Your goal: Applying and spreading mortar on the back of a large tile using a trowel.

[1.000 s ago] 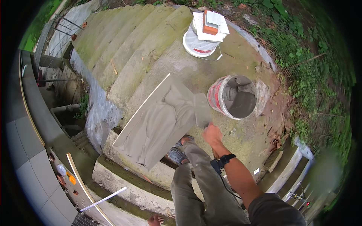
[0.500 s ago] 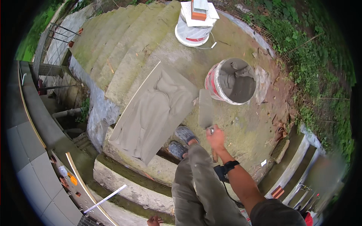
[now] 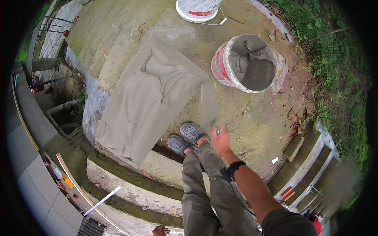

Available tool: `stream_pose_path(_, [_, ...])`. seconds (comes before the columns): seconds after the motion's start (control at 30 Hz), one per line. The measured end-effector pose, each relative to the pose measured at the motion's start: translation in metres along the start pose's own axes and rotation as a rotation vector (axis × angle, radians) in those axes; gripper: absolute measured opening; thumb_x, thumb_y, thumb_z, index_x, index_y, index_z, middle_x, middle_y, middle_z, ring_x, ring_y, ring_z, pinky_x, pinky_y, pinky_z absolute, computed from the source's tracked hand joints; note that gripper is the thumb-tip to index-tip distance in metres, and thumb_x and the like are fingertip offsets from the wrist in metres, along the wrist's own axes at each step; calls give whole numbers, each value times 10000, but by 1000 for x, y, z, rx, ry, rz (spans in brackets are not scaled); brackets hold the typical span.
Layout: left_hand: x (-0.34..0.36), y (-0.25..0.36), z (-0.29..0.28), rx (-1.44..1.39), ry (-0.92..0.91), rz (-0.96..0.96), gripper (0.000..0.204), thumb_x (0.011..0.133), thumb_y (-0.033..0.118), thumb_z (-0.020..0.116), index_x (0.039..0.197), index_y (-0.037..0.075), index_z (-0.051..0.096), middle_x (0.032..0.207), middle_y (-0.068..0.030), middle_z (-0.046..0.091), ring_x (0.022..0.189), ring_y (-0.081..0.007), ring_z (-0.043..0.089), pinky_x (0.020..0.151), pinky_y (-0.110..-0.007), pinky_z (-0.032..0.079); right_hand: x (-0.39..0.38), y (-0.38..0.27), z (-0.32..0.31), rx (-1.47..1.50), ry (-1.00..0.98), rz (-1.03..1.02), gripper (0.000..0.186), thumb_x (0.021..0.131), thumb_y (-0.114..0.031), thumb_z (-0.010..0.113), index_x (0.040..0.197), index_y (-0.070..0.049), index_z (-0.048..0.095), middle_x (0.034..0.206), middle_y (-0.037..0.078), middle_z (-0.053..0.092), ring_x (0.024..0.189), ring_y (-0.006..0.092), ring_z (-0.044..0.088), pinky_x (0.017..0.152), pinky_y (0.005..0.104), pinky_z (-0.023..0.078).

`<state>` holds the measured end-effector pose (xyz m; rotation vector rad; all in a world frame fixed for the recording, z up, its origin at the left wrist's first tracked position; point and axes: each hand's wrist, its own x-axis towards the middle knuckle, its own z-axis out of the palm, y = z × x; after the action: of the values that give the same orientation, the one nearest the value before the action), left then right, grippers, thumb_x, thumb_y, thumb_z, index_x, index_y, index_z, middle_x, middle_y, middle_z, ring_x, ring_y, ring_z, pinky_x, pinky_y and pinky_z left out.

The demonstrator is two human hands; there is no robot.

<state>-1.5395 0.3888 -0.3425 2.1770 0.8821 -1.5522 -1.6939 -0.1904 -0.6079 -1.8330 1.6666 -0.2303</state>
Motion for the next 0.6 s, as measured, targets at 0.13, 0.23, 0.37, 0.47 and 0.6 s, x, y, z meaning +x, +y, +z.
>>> stream_pose_path(0.13, [9,0,15,36,26,69,320,965,139,611,1166,-107,577,926,-183,694,738,-254,705,593,-353,588,79,-23,-25,22,2,-75,251,907,-270,657,895,-42,553,685,249,623,670,473,626,561,543,475])
stream_pose_path(0.23, [16,4,40,-16,-42,73,295,966,138,614,1130,-105,585,925,-177,694,745,-256,706,603,-352,591,107,-19,-27,13,-52,-169,247,901,-265,658,861,-44,554,672,232,622,658,451,631,552,529,478])
stream_pose_path(0.37, [36,-54,5,106,34,311,274,970,142,625,1124,-83,598,928,-164,694,773,-242,706,608,-343,595,54,-37,19,-38,-216,-460,233,883,-270,668,868,-66,557,684,202,645,622,421,637,551,507,501])
stream_pose_path(0.47, [7,-2,52,-102,-86,124,285,970,139,636,1142,-85,597,948,-164,693,791,-238,706,612,-341,598,16,6,-17,-63,-301,-520,233,880,-281,671,864,-74,565,700,198,656,616,417,644,548,490,514])
stream_pose_path(0.6, [-16,6,38,-103,8,106,293,972,141,636,1152,-87,600,965,-162,694,804,-246,707,627,-336,602,-3,6,-60,-91,-340,-330,277,888,-305,674,859,-53,563,702,198,657,615,416,649,553,480,523])
